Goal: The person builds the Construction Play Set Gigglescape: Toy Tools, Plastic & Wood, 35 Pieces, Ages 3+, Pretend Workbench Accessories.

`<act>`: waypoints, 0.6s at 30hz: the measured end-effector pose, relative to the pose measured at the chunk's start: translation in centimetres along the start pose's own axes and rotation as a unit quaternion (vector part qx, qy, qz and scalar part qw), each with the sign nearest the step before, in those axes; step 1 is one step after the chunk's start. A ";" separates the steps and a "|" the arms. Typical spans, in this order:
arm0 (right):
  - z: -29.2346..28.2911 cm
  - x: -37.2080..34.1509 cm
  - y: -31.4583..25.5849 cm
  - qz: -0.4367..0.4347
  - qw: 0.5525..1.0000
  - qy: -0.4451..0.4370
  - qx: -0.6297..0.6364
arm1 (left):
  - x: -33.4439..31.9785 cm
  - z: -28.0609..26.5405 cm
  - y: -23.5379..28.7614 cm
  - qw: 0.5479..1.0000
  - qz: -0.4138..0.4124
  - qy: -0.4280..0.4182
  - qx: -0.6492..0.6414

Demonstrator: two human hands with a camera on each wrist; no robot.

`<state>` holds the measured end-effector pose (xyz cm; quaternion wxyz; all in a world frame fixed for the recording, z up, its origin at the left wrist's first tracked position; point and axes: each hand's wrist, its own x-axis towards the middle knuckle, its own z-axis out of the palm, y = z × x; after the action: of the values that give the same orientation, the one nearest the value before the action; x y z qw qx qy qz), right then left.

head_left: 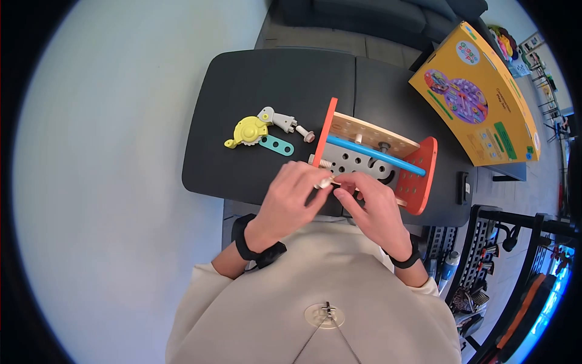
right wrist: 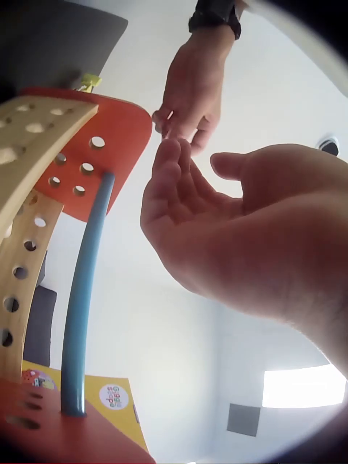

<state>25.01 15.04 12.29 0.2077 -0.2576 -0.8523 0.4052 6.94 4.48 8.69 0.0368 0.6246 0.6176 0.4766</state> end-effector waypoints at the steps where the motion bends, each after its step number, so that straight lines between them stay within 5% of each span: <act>1: 0.1 0.1 0.1 0.009 1.000 -0.011 0.003 | 0.0 0.2 0.3 0.999 0.020 -0.026 -0.005; 12: -0.2 0.5 1.5 0.129 0.983 -0.113 0.063 | -0.7 1.6 0.0 0.997 0.058 -0.050 0.021; 15: 0.8 -0.1 3.5 0.112 0.987 -0.057 0.104 | -0.4 1.1 0.2 0.994 0.069 -0.065 0.045; 18: 1.0 -1.1 5.6 0.060 0.998 0.009 0.013 | -0.9 0.3 -0.7 0.998 0.014 -0.043 0.033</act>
<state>26.76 16.80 7.09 0.1941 -0.3093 -0.8280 0.4255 6.80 4.10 7.56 0.0359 0.6540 0.6219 0.4293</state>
